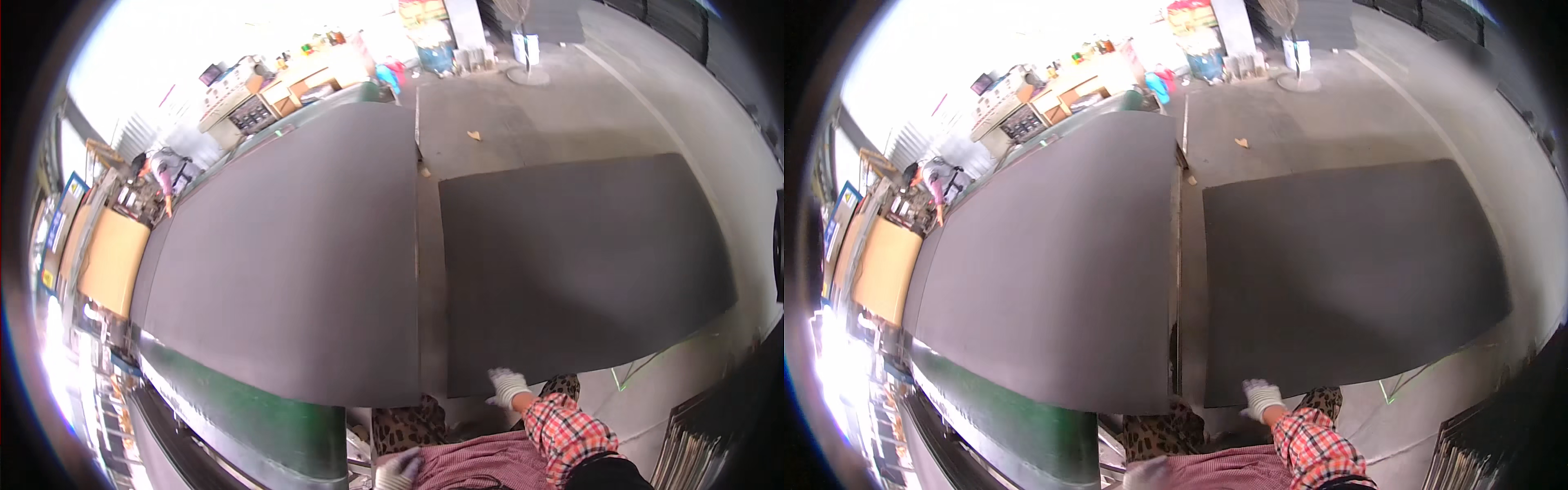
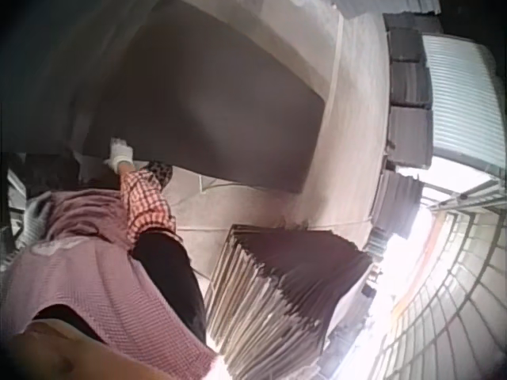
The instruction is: Manually moving and stacking large foam or insulation sheets from a conveyor belt.
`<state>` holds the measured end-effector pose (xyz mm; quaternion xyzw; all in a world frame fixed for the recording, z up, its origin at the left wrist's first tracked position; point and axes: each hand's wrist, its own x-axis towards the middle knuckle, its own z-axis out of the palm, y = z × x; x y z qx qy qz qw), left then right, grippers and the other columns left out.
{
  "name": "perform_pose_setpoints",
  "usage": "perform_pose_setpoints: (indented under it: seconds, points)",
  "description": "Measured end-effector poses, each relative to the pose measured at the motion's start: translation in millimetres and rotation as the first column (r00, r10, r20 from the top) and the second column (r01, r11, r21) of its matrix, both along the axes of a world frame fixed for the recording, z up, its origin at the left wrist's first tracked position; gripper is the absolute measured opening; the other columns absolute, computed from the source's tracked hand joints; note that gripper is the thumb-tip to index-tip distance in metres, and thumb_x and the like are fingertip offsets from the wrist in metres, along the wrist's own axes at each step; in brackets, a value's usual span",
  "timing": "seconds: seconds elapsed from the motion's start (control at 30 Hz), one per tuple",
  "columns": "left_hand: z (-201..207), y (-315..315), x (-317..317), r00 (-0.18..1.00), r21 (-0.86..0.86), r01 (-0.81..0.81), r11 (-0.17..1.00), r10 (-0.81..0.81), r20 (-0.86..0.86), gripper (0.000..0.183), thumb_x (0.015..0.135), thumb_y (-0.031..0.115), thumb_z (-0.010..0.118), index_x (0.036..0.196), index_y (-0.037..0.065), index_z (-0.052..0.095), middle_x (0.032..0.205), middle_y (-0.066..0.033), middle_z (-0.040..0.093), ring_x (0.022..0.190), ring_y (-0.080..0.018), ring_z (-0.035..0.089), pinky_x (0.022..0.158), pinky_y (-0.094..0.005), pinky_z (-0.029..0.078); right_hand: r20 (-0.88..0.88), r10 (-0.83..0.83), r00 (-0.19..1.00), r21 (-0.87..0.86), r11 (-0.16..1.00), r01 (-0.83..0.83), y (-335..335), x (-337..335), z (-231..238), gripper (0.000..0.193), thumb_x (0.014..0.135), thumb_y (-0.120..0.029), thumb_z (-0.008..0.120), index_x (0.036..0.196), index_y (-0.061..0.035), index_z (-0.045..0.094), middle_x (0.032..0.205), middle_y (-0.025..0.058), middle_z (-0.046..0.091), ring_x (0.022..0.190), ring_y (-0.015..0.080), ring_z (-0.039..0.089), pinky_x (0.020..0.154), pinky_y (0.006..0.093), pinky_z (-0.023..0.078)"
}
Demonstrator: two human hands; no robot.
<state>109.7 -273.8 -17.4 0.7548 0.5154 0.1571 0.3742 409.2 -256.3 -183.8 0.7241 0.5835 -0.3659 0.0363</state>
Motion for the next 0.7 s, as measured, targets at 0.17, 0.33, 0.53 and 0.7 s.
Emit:
perform_pose_setpoints:
  seconds: [0.17, 0.33, 0.53, 0.7]
  points:
    - [-17, 1, 16, 0.991, -0.046, -0.112, 0.993, 0.108, -0.082, 0.022, 0.081, 0.015, 0.058, 0.100, 0.005, 0.062, 0.089, -0.0132, 0.064, 0.082, -0.0228, 0.062, 0.073, -0.0298, 0.048, 0.249, 0.063, 0.966, -0.064, 0.997, -0.048, -36, 41, -126, 0.081, 0.065, -0.043, 0.068, 0.130, -0.0092, 0.033, 0.131, 0.0134, 0.037, 0.122, 0.0296, 0.034, 0.097, 0.0472, 0.028]
    - [-24, 12, 17, 0.969, -0.125, -0.213, 0.969, 0.193, -0.151, 0.023, 0.081, 0.015, 0.056, 0.101, 0.005, 0.062, 0.088, -0.0127, 0.064, 0.082, -0.0213, 0.062, 0.072, -0.0293, 0.048, 0.101, 0.171, 0.980, -0.270, 0.953, -0.138, -20, 56, -140, 0.065, 0.072, -0.039, 0.062, 0.125, -0.0080, 0.040, 0.126, 0.0136, 0.043, 0.119, 0.0296, 0.038, 0.094, 0.0487, 0.031]
    - [-29, 23, 21, 0.974, -0.199, -0.171, 0.965, 0.134, -0.185, 0.032, 0.083, 0.017, 0.056, 0.113, 0.005, 0.055, 0.090, -0.0096, 0.064, 0.080, -0.0165, 0.061, 0.070, -0.0277, 0.048, 0.031, -0.019, 0.999, -0.087, 0.996, 0.022, -4, 97, -96, 0.024, 0.079, -0.017, 0.048, 0.095, -0.0040, 0.061, 0.088, 0.0125, 0.063, 0.077, 0.0294, 0.062, 0.073, 0.0426, 0.048]
    - [-20, 47, 118, 0.904, -0.639, -0.157, 0.753, 0.370, 0.214, 0.043, 0.082, 0.021, 0.060, 0.121, 0.010, 0.047, 0.096, -0.0049, 0.060, 0.078, -0.0153, 0.060, 0.068, -0.0271, 0.048, -0.141, -0.733, 0.665, 0.649, 0.439, 0.621, -14, 176, 24, 0.014, 0.080, -0.011, 0.047, 0.082, -0.0045, 0.059, 0.075, 0.0162, 0.060, 0.070, 0.0366, 0.056, 0.063, 0.0450, 0.044]
